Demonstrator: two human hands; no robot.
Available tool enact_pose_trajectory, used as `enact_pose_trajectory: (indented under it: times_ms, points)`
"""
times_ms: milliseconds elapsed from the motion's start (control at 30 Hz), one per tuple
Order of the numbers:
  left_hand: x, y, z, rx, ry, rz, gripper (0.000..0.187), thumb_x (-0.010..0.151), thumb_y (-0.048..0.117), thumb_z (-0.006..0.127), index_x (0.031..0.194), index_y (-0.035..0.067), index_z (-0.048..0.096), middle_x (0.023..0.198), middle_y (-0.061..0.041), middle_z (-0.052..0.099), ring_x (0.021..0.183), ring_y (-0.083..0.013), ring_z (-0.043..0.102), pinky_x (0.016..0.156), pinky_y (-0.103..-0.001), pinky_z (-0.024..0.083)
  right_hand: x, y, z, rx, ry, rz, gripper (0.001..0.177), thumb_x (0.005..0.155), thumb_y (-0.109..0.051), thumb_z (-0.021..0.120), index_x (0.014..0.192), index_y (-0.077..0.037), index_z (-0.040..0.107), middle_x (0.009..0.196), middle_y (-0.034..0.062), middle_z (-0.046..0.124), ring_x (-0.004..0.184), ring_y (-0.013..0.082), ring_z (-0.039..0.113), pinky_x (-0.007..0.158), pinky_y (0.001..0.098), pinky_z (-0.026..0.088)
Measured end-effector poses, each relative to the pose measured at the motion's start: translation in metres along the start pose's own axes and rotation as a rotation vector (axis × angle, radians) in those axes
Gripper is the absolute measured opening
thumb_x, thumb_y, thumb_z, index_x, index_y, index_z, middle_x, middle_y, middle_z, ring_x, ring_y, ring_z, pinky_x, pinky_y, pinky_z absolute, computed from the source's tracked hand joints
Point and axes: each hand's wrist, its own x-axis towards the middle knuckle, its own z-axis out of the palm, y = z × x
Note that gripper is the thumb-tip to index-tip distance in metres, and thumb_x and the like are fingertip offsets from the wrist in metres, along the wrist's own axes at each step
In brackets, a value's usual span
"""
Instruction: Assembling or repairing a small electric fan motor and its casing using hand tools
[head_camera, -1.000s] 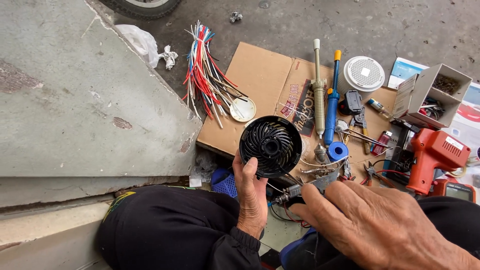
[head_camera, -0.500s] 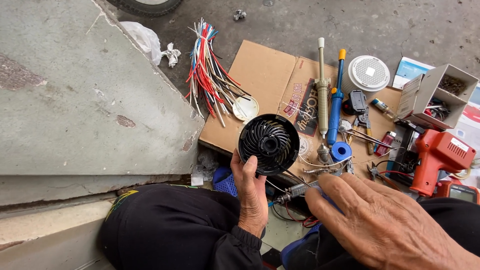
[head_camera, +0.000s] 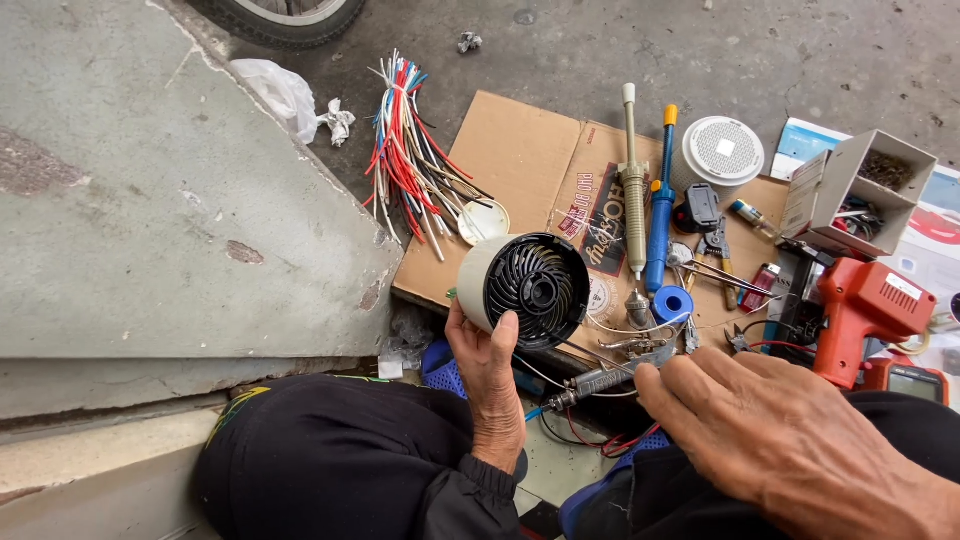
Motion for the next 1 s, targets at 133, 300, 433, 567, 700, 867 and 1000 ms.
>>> enact_pose_trajectory:
  times_ms: [133,300,433,567,700,867,1000]
  points:
    - [-0.001,0.003,-0.003,0.046,0.01,0.041,0.1,0.078,0.034,0.083,0.167,0.016,0.041,0.156,-0.013,0.06,0.14,-0.024,0.062,0.116,-0.042,0.055,0.01,0.001,0.014,0.314,0.236,0.337,0.019,0.102,-0.033,0.073,0.11,-0.016,0.071,0.087,0.0002,0.07,0.07,0.0243,0.072,0.066,0.0472,0.059]
    - [-0.002,0.008,0.0,0.117,0.046,0.055,0.101,0.074,0.034,0.086,0.164,0.019,0.041,0.152,-0.016,0.061,0.137,-0.0265,0.065,0.109,-0.044,0.063,0.01,0.002,0.027,0.495,-0.073,0.812,0.035,0.094,-0.052,0.075,0.122,-0.031,0.076,0.102,-0.0069,0.089,0.079,0.0246,0.083,0.074,0.0436,0.061]
    - [-0.004,0.018,0.009,0.127,0.048,0.032,0.101,0.075,0.032,0.085,0.165,0.016,0.041,0.156,-0.017,0.061,0.14,-0.0278,0.064,0.112,-0.044,0.058,0.002,0.013,0.023,-0.058,0.143,-0.01,0.019,0.106,-0.013,0.056,0.125,-0.008,0.057,0.094,0.0058,0.057,0.072,0.0294,0.061,0.063,0.0445,0.052]
    - [-0.004,0.017,0.007,0.156,0.051,0.055,0.103,0.071,0.032,0.084,0.163,0.016,0.041,0.156,-0.018,0.059,0.139,-0.029,0.065,0.11,-0.044,0.063,0.008,0.007,0.036,0.058,0.234,0.167,0.022,0.114,-0.033,0.06,0.101,-0.015,0.06,0.078,0.0026,0.058,0.063,0.0271,0.062,0.05,0.0465,0.051]
    - [-0.005,0.013,0.007,0.202,0.018,0.132,0.103,0.073,0.033,0.085,0.163,0.016,0.04,0.157,-0.02,0.056,0.138,-0.0298,0.064,0.11,-0.045,0.064,0.03,0.005,0.005,0.792,-0.228,0.986,0.029,0.097,-0.051,0.073,0.108,-0.029,0.088,0.091,-0.005,0.09,0.079,0.0162,0.081,0.081,0.0317,0.058]
    - [-0.009,0.019,0.012,0.227,0.03,0.104,0.105,0.07,0.034,0.087,0.163,0.016,0.04,0.155,-0.02,0.06,0.135,-0.0295,0.067,0.109,-0.043,0.066,-0.002,0.007,0.046,0.078,0.137,0.169,0.024,0.095,-0.007,0.064,0.115,-0.016,0.056,0.088,0.003,0.054,0.065,0.0277,0.061,0.043,0.0477,0.049]
    - [-0.007,0.016,0.008,0.243,0.028,0.116,0.105,0.07,0.035,0.087,0.163,0.016,0.04,0.157,-0.019,0.058,0.137,-0.0296,0.065,0.109,-0.044,0.065,0.001,0.005,0.056,0.01,0.218,0.096,0.012,0.104,-0.011,0.067,0.11,-0.003,0.06,0.082,0.0057,0.06,0.062,0.0281,0.059,0.052,0.0461,0.051]
